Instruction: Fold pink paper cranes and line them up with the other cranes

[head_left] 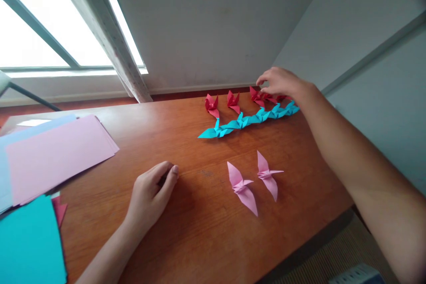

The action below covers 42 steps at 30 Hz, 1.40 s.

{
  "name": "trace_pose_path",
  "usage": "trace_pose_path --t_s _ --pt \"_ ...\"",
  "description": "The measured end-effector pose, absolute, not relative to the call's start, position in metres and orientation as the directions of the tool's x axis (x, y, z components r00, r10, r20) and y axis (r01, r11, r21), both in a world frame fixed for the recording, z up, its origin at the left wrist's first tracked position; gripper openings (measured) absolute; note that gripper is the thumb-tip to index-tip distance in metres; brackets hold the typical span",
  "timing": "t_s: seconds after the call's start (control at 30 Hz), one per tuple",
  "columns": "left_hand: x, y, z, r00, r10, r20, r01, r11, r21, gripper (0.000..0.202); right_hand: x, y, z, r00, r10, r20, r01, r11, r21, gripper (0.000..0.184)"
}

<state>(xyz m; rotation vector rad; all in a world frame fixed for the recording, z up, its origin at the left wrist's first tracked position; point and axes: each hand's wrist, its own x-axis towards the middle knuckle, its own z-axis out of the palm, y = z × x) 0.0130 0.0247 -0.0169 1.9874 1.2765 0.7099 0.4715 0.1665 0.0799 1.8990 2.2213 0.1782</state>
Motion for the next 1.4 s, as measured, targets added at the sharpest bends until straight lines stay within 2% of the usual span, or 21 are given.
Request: trace_pose_path --t_s 0.1,0.4,0.73,1.17,1.27,1.4 --pt "0.014 0.025 -0.016 0.378 0.921 0.091 0.562 -0.306 0.768 0.039 0.478 0.169 0.07 -0.11 0.992 -0.064 0.961 0.122 0.248 0.035" --pt "0.014 0.024 -0.015 0.378 0.923 0.079 0.56 -0.295 0.774 0.038 0.473 0.177 0.05 -0.023 0.994 -0.11 0.982 0.043 0.186 0.023" --pt "0.014 0.025 -0.017 0.384 0.919 0.088 0.555 -0.305 0.774 0.037 0.45 0.177 0.05 -0.094 0.992 -0.082 0.978 0.107 0.18 0.025" --pt "0.014 0.024 -0.015 0.379 0.921 0.087 0.568 -0.306 0.764 0.038 0.449 0.174 0.051 -0.135 0.985 -0.111 0.977 0.151 0.15 0.031" --pt "0.014 0.024 -0.015 0.376 0.922 0.094 0.567 -0.309 0.763 0.038 0.458 0.171 0.057 -0.156 0.985 -0.075 0.977 0.165 0.136 0.034" --pt "0.014 0.024 -0.016 0.38 0.92 0.096 0.561 -0.312 0.767 0.038 0.492 0.168 0.071 -0.065 0.998 -0.004 0.986 0.064 0.154 0.033"
